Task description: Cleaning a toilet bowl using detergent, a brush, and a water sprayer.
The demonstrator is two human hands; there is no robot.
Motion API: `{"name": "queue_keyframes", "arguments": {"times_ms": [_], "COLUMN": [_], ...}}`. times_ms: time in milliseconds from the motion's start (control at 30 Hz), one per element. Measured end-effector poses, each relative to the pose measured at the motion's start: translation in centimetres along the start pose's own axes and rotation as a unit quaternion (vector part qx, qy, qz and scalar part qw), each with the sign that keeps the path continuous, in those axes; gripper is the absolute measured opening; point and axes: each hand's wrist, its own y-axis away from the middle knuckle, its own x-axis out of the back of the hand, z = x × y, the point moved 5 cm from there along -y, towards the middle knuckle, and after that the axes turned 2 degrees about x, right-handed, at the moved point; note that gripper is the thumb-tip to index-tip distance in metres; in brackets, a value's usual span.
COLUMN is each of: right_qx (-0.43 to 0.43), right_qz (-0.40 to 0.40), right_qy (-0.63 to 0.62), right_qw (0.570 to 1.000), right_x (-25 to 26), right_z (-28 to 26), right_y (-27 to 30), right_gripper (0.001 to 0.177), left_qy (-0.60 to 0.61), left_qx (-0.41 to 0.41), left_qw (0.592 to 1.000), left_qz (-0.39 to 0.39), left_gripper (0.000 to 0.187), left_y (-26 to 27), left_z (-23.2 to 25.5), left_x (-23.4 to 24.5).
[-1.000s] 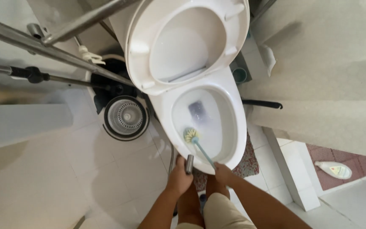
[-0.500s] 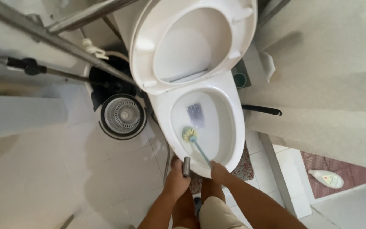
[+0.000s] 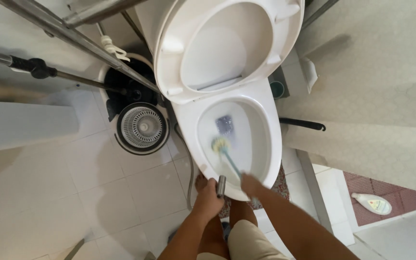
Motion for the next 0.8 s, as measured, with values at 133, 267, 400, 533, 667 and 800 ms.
{"name": "queue_keyframes", "arguments": {"times_ms": [133, 267, 400, 533, 667, 800], "right_qx": [0.024, 0.010, 0.119, 0.204, 0.019, -0.002], "right_qz": [-0.017, -0.025, 0.096, 0.160, 0.044, 0.009], "right_qy": [-0.178, -0.147, -0.011, 0.089, 0.044, -0.022], "right_qw": [0.984, 0.989, 0.988, 0.962, 0.998, 1.000], "right_x": [1.9, -4.4, -9.0, -4.6, -3.6, -2.1], "right_z": [-1.3, 3.1, 16.7, 6.8, 3.5, 6.7], "right_y": [-2.3, 4.3, -3.4, -6.7, -1.2, -1.4], "right_gripper": [0.040, 0.044, 0.041, 0.038, 0.042, 0.043], "left_qy": [-0.009, -0.028, -0.021, -0.008, 0.008, 0.008], "left_qx": [-0.048, -0.018, 0.002, -0.018, 0.031, 0.021], "left_qw": [0.998, 0.999, 1.000, 0.999, 0.999, 0.999], "left_qz": [0.043, 0.031, 0.014, 0.045, 0.032, 0.035], "left_gripper": [0.036, 0.037, 0.035, 0.037, 0.042, 0.053], "left_y": [-1.7, 0.2, -1.8, -1.3, -0.1, -1.3], "left_z": [0.1, -0.1, -0.8, 0.2, -0.5, -1.1], "left_x": [-0.6, 0.3, -1.2, -0.3, 0.3, 0.2]}}
